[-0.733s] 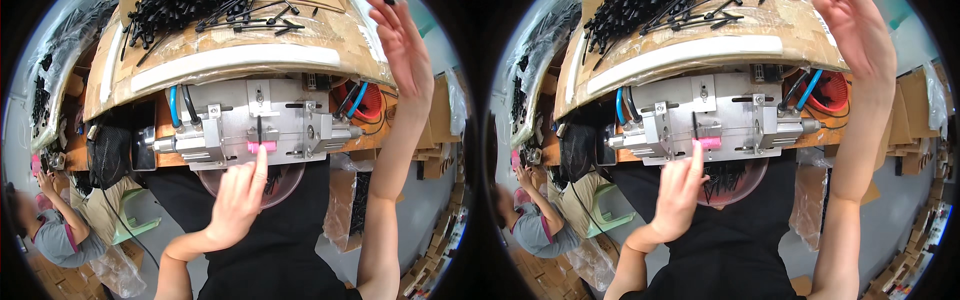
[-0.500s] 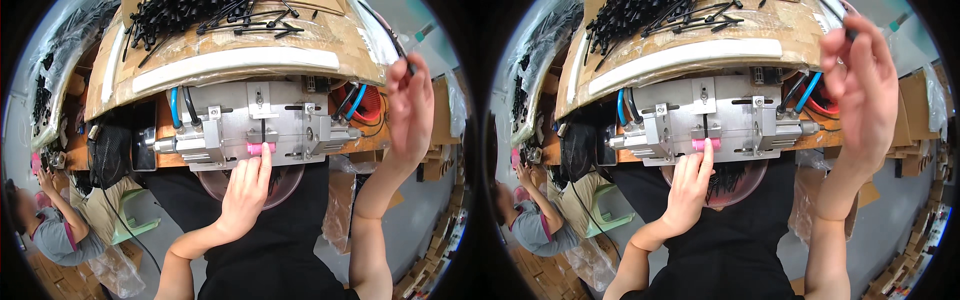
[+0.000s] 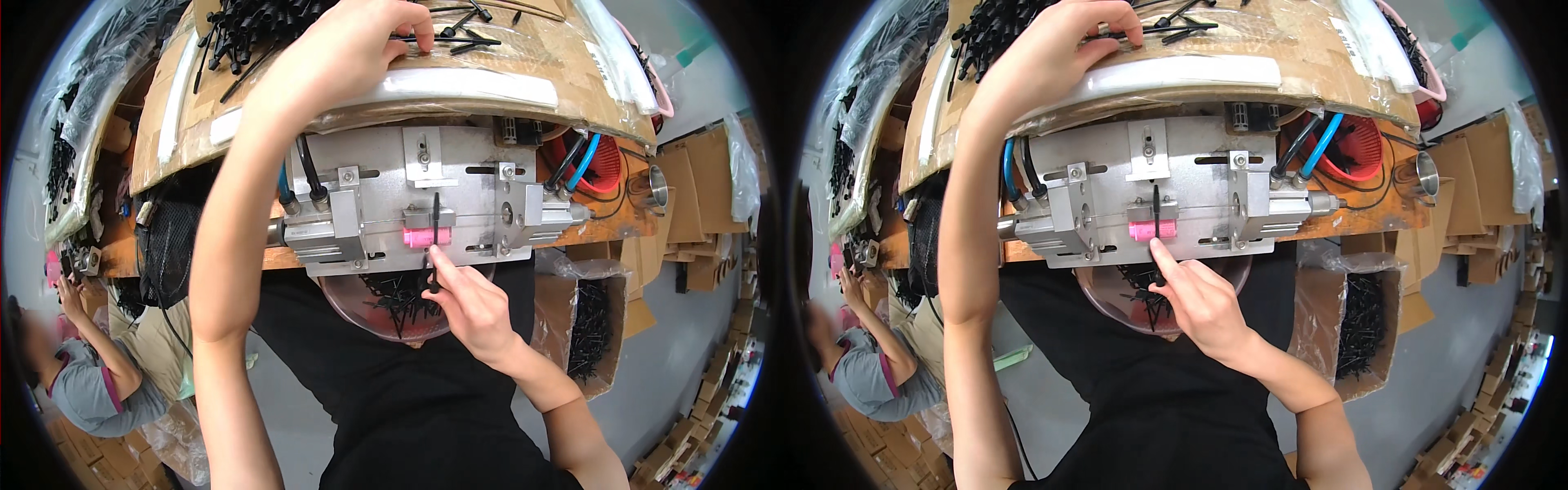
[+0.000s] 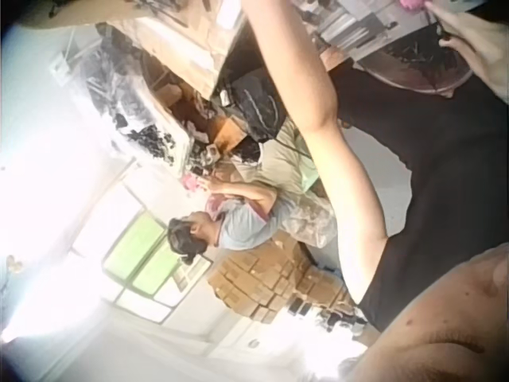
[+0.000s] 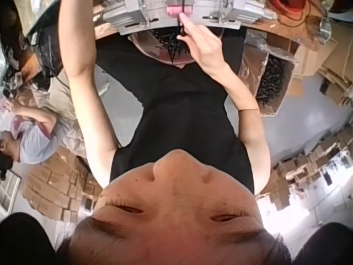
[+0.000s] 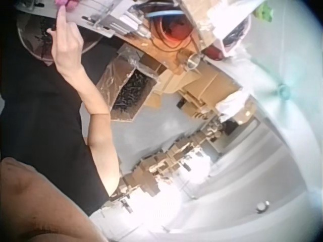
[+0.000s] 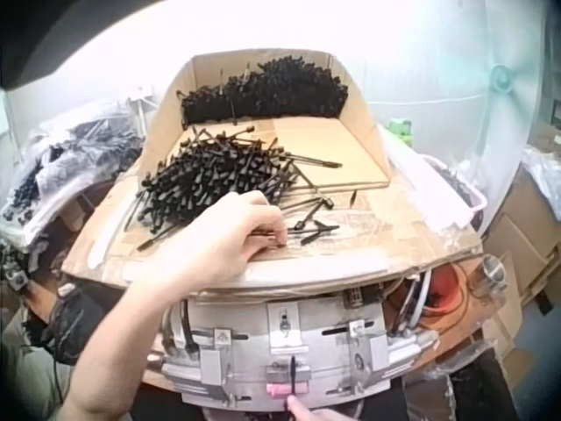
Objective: The person repeatedly picks up black cable ties from a cardboard box and places them into a metal jig on a workbench. They then press a pink lever to process each cable tie before removing it and placing it into a clear bowl below. The person refills the box with more cable ties mid-episode and continues the repetitive cycle.
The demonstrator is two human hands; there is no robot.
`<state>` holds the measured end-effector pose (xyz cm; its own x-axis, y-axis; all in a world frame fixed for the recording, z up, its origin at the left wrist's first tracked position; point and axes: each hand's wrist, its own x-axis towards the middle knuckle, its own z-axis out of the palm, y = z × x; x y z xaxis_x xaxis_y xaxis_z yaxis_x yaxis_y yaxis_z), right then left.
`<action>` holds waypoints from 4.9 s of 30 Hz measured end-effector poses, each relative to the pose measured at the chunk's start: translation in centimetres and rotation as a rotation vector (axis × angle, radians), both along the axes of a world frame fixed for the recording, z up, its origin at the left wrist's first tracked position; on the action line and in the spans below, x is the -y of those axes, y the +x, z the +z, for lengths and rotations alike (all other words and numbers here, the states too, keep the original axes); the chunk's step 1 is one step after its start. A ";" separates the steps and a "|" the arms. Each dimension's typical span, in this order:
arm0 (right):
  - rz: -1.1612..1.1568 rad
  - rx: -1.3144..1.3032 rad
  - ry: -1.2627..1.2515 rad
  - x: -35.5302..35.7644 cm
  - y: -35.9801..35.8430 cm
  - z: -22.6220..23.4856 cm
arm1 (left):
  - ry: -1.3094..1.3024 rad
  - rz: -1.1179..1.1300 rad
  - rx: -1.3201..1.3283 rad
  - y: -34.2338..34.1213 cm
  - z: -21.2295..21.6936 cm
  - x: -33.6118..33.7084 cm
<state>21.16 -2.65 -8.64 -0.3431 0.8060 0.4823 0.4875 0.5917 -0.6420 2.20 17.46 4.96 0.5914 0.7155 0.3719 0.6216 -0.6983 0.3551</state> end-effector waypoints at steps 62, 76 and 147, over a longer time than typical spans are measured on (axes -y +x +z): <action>-0.084 0.464 0.017 -23.2 -0.2 14.5 | -0.009 0.109 0.115 -5.2 -0.6 4.1; -0.003 -0.137 -0.176 -17.2 7.4 15.6 | 0.072 0.365 -0.075 4.5 -11.6 21.3; -0.268 0.001 0.075 -17.8 9.4 14.5 | 0.278 0.437 0.250 -0.8 -4.5 15.0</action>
<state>30.58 15.15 5.84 -0.1224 0.8303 0.5437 0.6337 0.4870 -0.6011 1.36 2.45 0.41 0.1325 0.7293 0.6713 0.7945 -0.4830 0.3680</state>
